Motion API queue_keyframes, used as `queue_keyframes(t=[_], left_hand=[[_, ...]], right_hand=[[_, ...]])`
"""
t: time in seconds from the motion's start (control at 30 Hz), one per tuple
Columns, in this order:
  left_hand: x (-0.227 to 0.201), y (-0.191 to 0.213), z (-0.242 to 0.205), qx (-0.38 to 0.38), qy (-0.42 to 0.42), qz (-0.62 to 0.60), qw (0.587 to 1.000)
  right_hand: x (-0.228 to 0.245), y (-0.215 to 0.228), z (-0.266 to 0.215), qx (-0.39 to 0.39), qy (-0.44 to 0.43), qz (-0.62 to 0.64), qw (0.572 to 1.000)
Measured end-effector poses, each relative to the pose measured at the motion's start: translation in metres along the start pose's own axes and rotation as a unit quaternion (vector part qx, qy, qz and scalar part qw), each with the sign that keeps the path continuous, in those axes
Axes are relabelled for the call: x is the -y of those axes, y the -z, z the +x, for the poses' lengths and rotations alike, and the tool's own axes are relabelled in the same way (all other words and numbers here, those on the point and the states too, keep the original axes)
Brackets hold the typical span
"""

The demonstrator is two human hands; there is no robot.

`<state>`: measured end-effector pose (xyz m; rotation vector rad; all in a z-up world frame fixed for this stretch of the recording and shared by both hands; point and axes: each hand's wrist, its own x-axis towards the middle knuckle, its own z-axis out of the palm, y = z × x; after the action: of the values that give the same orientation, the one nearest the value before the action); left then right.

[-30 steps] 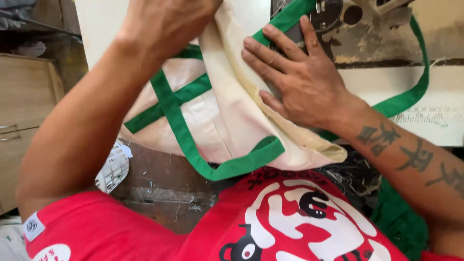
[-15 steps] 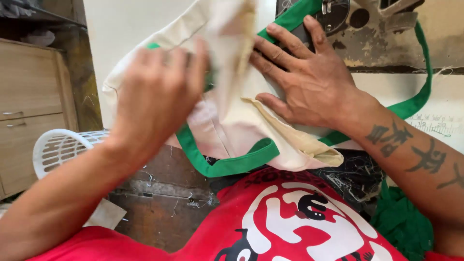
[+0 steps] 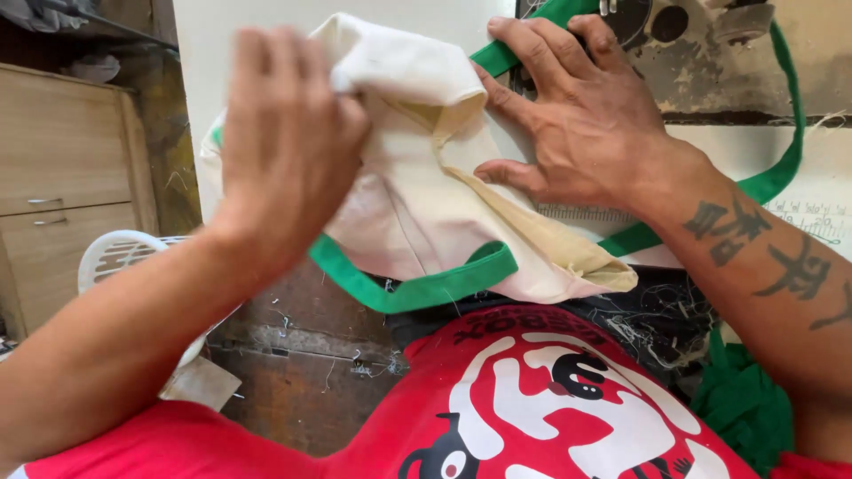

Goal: The person uses shears to trim excess fabric from the top edge of a white tote bag with green handles. They then fold the top edge inward and align a green zipper along the opening, repeatedly adjusting the fabric and zipper to prepare for sewing.

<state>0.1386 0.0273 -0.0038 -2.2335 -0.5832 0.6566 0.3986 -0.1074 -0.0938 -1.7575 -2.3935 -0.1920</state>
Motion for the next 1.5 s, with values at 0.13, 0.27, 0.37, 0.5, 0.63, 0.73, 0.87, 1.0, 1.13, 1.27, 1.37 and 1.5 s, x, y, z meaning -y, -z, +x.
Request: queue_keyframes(t=[0.13,0.27,0.37,0.5,0.63,0.73,0.87,1.0,1.13,1.27,1.37,1.5], left_hand=[[0.002,0.013,-0.014,-0.273,-0.151,0.072,0.948],[0.089,-0.007,-0.015,-0.086,-0.166,0.071,0.98],[0.09,-0.015,-0.021,-0.094,-0.094,0.12,0.984],[-0.019,0.014,-0.026,-0.364,-0.192,-0.061,0.909],[-0.059,0.002,0.005,-0.403,-0.242,-0.169,0.866],[-0.032,-0.017,0.02,-0.257,-0.144,-0.093,0.951],[-0.027,0.027,0.014,-0.526,-0.249,-0.133,0.803],[-0.04,-0.01,0.04,-0.404,-0.116,0.164,0.893],[-0.031,-0.046,0.06,-0.218,-0.116,-0.112,0.963],[-0.041,-0.05,0.053,-0.202,-0.083,-0.121,0.969],[-0.024,-0.048,0.055,-0.282,-0.132,-0.167,0.936],[-0.007,-0.027,0.051,-0.353,-0.17,-0.198,0.898]], right_hand=[[-0.004,-0.003,-0.003,0.005,-0.005,-0.021,1.0],[-0.008,-0.003,-0.003,0.007,0.022,0.013,1.0],[-0.005,0.0,-0.004,0.001,0.018,0.024,1.0],[-0.004,-0.006,-0.004,0.015,-0.002,-0.035,0.999],[-0.003,-0.004,-0.003,0.023,0.001,-0.053,0.998],[-0.001,0.0,-0.001,0.027,-0.009,-0.013,0.999],[0.0,-0.005,0.002,0.046,-0.021,-0.03,0.998],[0.004,-0.003,0.0,0.045,-0.014,-0.004,0.999],[0.019,0.01,-0.02,0.065,-0.054,0.007,0.996],[0.04,0.03,-0.057,0.154,-0.065,-0.035,0.985],[0.052,0.056,-0.065,0.097,-0.044,0.018,0.994],[0.085,0.05,-0.062,-0.036,-0.123,0.236,0.963]])
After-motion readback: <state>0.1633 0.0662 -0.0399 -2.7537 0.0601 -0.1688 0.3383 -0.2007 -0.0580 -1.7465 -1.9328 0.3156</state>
